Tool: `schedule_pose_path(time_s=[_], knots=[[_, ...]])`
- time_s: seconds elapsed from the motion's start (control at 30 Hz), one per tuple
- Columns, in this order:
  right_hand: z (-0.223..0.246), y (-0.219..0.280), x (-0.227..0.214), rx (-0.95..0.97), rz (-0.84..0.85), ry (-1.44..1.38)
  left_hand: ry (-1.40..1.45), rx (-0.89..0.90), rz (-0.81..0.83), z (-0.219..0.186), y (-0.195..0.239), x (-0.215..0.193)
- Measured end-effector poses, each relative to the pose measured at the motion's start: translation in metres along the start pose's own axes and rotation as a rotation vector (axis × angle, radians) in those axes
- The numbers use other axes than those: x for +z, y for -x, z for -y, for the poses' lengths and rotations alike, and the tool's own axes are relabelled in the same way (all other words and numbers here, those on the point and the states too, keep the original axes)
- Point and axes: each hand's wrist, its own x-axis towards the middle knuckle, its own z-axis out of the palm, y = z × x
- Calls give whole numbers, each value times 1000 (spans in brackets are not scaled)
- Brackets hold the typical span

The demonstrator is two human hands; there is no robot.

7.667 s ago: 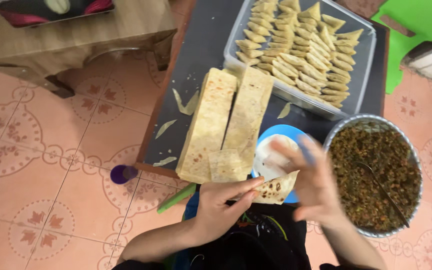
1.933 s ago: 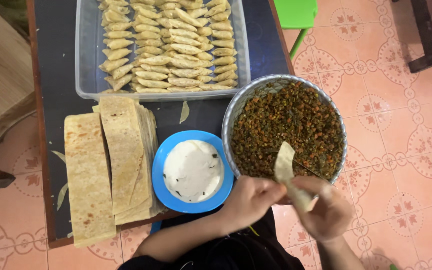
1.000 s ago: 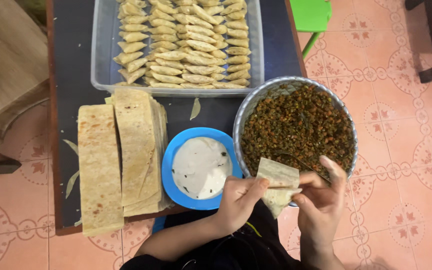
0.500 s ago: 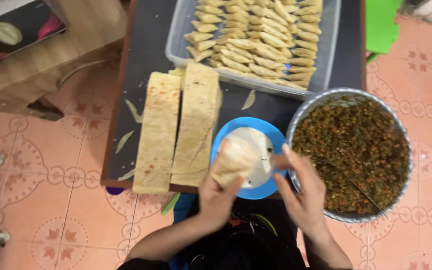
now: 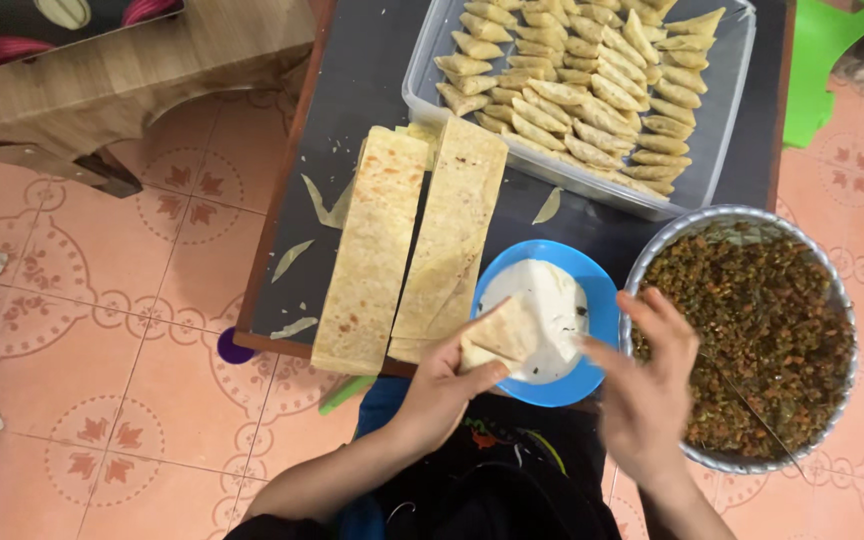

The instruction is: The person assembles samosas by folding thin pastry sheets into cones, filling them with a vegetable mixture using a spoon, and sealing the edges. The finished samosas are placed in a clear plastic tray.

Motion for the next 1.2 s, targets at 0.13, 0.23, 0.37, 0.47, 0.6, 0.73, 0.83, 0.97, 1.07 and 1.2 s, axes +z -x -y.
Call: schedule_pose_path(time_s=[0.13, 0.23, 0.37, 0.47, 0.6, 0.73, 0.83, 0.97, 1.07, 1.2], knots=[[-2, -1, 35, -341, -120, 286, 161, 62, 127, -1, 6, 9], [-10, 7, 37, -125, -277, 437, 246, 68, 121, -4, 6, 8], [-1, 21, 50, -182, -351, 310, 324, 165, 152, 0, 3, 16], [5, 19, 56, -58, -218, 262, 357, 211, 174, 4, 3, 15], [0, -7, 47, 71, 179, 388, 361, 203, 162, 0, 0, 13], [-2, -17, 41, 29, 271, 471, 315, 200, 149, -6, 1, 12], [2, 0, 20, 55, -112, 93, 285, 203, 129, -7, 0, 14], [5, 13, 17, -184, -295, 222, 295, 144, 155, -7, 2, 19], [2, 2, 23, -197, -357, 256, 348, 121, 177, -7, 4, 21], [3, -7, 8, 199, -182, -605, 227, 113, 212, -10, 9, 23]])
